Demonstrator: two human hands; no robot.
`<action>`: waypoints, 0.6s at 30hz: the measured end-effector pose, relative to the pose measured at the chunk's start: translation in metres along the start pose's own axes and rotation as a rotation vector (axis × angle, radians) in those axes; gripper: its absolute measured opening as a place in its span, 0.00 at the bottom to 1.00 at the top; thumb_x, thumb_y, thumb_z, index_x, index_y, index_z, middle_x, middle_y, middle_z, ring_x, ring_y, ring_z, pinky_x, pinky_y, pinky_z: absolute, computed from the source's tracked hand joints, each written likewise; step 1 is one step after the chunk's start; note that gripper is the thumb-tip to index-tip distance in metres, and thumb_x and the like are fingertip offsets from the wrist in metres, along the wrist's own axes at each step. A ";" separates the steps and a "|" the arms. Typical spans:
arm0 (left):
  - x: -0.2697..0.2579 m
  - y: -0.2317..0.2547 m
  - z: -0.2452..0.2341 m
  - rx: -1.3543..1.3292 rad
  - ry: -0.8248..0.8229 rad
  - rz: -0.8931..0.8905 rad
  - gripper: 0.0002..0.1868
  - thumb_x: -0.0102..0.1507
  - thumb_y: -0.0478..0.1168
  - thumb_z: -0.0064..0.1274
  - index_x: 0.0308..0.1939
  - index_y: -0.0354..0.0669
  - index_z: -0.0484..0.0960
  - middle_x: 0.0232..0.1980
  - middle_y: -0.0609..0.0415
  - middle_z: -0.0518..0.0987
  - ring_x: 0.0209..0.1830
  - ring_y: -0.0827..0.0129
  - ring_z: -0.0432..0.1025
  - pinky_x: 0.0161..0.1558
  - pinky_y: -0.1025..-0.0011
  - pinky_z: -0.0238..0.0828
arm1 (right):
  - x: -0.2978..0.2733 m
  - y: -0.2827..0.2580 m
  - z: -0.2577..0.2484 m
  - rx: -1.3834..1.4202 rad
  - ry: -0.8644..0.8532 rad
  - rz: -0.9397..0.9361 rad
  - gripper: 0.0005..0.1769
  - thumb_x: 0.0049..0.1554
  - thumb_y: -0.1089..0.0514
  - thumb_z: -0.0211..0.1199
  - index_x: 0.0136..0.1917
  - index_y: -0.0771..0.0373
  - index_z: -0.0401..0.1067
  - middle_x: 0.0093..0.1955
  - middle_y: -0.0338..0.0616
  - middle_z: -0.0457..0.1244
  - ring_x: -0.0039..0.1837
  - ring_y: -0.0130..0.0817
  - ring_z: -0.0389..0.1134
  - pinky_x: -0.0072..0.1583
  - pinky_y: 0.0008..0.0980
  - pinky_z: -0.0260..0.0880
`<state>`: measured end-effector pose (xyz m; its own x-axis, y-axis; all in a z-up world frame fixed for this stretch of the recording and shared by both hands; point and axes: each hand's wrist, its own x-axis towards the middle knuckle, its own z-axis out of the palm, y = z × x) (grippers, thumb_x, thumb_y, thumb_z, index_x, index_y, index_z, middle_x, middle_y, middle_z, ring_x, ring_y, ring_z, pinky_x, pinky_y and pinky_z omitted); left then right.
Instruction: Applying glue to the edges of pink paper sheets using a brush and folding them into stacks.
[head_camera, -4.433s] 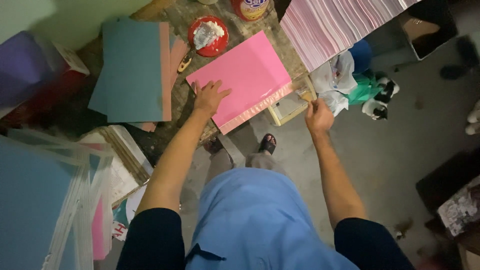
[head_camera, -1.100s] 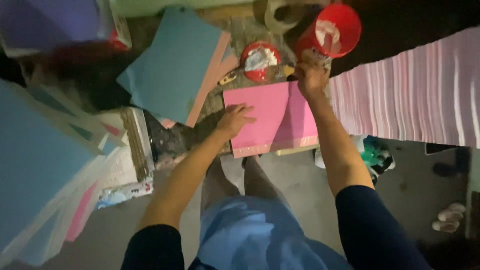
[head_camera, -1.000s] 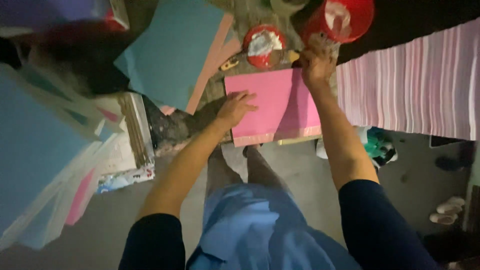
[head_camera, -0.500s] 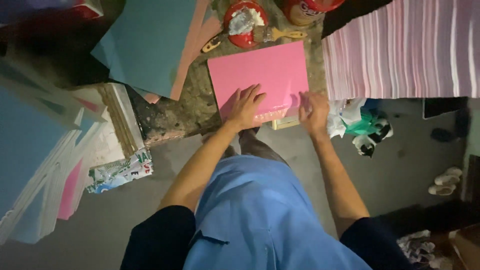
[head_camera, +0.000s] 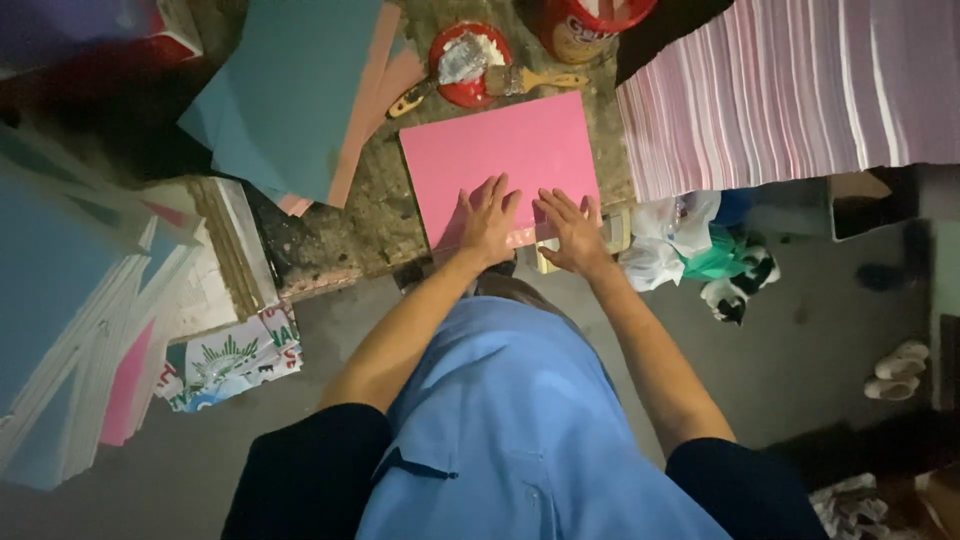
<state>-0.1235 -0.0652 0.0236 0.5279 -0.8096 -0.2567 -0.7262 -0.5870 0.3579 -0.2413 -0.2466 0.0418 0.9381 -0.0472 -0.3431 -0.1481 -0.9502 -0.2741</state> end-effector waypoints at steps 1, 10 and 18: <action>0.003 0.000 -0.003 0.003 0.005 0.000 0.61 0.41 0.51 0.76 0.76 0.51 0.62 0.82 0.41 0.50 0.83 0.50 0.43 0.68 0.20 0.47 | 0.003 0.002 0.000 -0.002 0.005 -0.002 0.53 0.48 0.45 0.72 0.82 0.46 0.53 0.86 0.35 0.46 0.85 0.39 0.45 0.75 0.75 0.39; 0.000 0.003 -0.019 0.004 -0.014 0.010 0.57 0.44 0.47 0.74 0.75 0.50 0.64 0.81 0.42 0.50 0.83 0.51 0.44 0.66 0.21 0.51 | 0.008 0.008 0.009 0.001 0.068 -0.045 0.54 0.45 0.41 0.75 0.80 0.46 0.57 0.83 0.38 0.51 0.83 0.42 0.50 0.76 0.69 0.46; 0.003 0.007 -0.015 0.030 -0.061 -0.027 0.62 0.44 0.51 0.76 0.78 0.50 0.58 0.83 0.40 0.46 0.84 0.50 0.40 0.68 0.20 0.46 | 0.008 0.007 0.002 0.042 0.040 -0.051 0.51 0.48 0.47 0.75 0.80 0.49 0.57 0.82 0.42 0.51 0.82 0.49 0.50 0.77 0.68 0.45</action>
<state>-0.1208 -0.0716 0.0385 0.5204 -0.7915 -0.3205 -0.7254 -0.6077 0.3232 -0.2359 -0.2534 0.0352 0.9563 -0.0118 -0.2921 -0.1119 -0.9378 -0.3286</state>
